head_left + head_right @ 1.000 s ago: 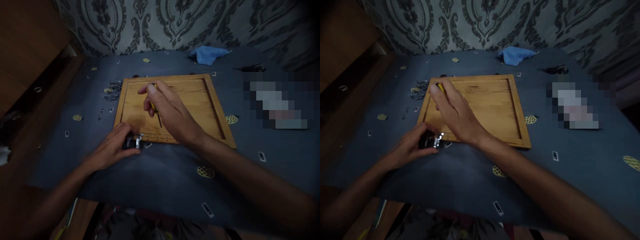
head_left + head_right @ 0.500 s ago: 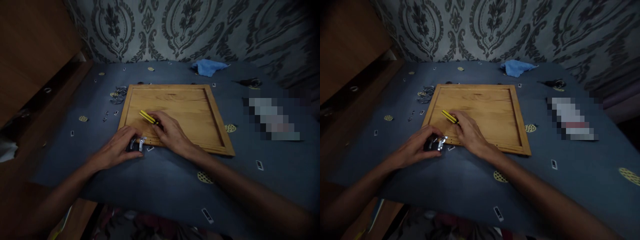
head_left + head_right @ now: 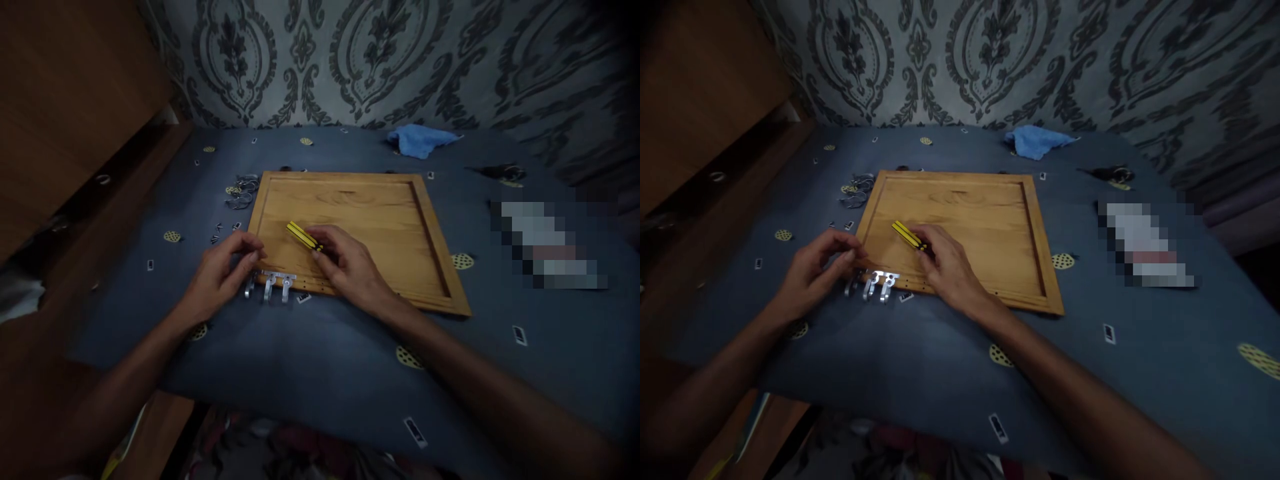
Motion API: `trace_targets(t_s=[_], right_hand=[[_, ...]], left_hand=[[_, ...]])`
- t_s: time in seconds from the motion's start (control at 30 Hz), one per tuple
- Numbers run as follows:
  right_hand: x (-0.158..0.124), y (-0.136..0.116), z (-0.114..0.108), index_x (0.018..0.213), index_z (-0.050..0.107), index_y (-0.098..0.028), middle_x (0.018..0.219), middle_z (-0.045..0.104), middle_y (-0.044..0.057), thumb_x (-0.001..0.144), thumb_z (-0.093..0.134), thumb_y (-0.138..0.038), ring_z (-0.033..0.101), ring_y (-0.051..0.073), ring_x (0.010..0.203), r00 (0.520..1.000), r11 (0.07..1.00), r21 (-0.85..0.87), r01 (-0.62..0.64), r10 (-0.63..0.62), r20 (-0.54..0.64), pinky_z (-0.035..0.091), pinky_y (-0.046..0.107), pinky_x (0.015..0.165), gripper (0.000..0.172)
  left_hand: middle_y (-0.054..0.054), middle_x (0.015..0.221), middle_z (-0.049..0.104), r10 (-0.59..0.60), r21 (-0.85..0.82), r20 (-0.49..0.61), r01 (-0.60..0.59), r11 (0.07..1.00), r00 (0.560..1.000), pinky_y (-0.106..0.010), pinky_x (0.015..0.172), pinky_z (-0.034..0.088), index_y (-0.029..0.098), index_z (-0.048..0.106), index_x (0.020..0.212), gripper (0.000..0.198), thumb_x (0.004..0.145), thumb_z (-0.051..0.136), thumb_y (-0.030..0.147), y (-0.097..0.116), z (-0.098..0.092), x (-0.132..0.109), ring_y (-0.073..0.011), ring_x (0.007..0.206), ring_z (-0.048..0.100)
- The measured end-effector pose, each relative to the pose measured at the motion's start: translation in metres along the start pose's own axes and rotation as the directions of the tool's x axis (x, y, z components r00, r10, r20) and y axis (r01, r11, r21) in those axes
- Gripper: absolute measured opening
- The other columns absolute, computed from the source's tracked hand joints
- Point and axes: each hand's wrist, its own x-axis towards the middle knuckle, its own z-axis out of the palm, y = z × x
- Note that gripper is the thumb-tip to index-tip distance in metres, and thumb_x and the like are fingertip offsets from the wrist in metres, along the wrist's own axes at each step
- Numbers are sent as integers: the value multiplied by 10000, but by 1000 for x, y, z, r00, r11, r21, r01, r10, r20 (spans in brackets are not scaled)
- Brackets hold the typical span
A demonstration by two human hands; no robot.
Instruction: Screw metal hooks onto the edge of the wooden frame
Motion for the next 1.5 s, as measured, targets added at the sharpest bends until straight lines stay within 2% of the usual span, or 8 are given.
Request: trace_targets(t_s=[0.1, 0.27, 0.47, 0.7, 0.83, 1.13, 1.3, 1.5], right_hand=[[-1, -2, 0, 1244, 637, -217, 1233, 692, 98, 914, 529, -120, 685, 246, 1136, 1000, 1000, 10, 15, -15, -9, 582, 448, 998, 360], [-2, -6, -2, 1193, 656, -213, 1209, 683, 118, 969, 490, -137, 673, 256, 1141, 994, 987, -130, 97, -101, -30, 582, 454, 970, 289], [-4, -7, -2, 1150, 681, -221, 1172, 707, 113, 1003, 488, -181, 697, 254, 1079, 990, 980, -167, 106, -121, -78, 588, 432, 902, 245], [-1, -1, -2, 1079, 702, -224, 1072, 744, 97, 967, 542, -195, 719, 243, 974, 989, 993, -101, 53, -66, -130, 596, 382, 798, 197], [2, 5, -2, 1035, 708, -212, 1028, 759, 100, 966, 543, -246, 726, 247, 940, 992, 998, -60, -12, 4, -129, 596, 376, 776, 182], [1, 9, -1, 1013, 737, -208, 1044, 753, 109, 956, 551, -240, 723, 250, 951, 991, 999, -31, -12, 7, -133, 600, 375, 766, 197], [0, 12, 0, 1004, 747, -214, 1045, 747, 108, 951, 553, -222, 726, 253, 984, 991, 999, -34, 7, -12, -136, 601, 392, 817, 201], [1, 13, 3, 994, 743, -215, 1066, 738, 114, 944, 550, -223, 727, 249, 961, 993, 999, -52, 1, -7, -115, 600, 376, 770, 199]], left_hand=[[-44, 971, 739, -20, -77, -92, 13, 997, 996, -304, 849, 556, 210, 621, 1035, 161, 1012, 589, 366, -5, -1, 2, -187, 930, 720], [-34, 920, 728, -65, -204, -250, 13, 979, 966, -295, 847, 570, 204, 615, 1001, 229, 956, 671, 421, -15, -11, 9, -174, 896, 718], [-40, 933, 713, -141, -177, -374, 79, 981, 916, -310, 859, 561, 201, 589, 1018, 281, 929, 658, 459, -35, -28, 15, -179, 904, 706], [-49, 943, 708, -113, -5, -350, 119, 993, 930, -319, 821, 547, 203, 576, 1013, 234, 942, 552, 425, -59, -29, 21, -202, 915, 704], [-48, 909, 699, -91, 131, -301, 136, 982, 949, -318, 773, 519, 192, 625, 984, 192, 906, 556, 352, -75, -37, 39, -204, 850, 675], [-88, 1001, 689, -40, 418, -196, 120, 900, 980, -415, 953, 488, 188, 702, 993, 151, 863, 626, 176, -101, -50, 84, -277, 1004, 640], [-85, 979, 692, -34, 454, -170, 109, 884, 985, -398, 933, 488, 208, 719, 947, 128, 917, 595, 212, -108, -45, 85, -278, 1005, 638], [-68, 905, 693, -34, 385, -215, 117, 916, 976, -349, 886, 472, 205, 694, 841, 117, 894, 596, 242, -109, -49, 85, -245, 932, 641]])
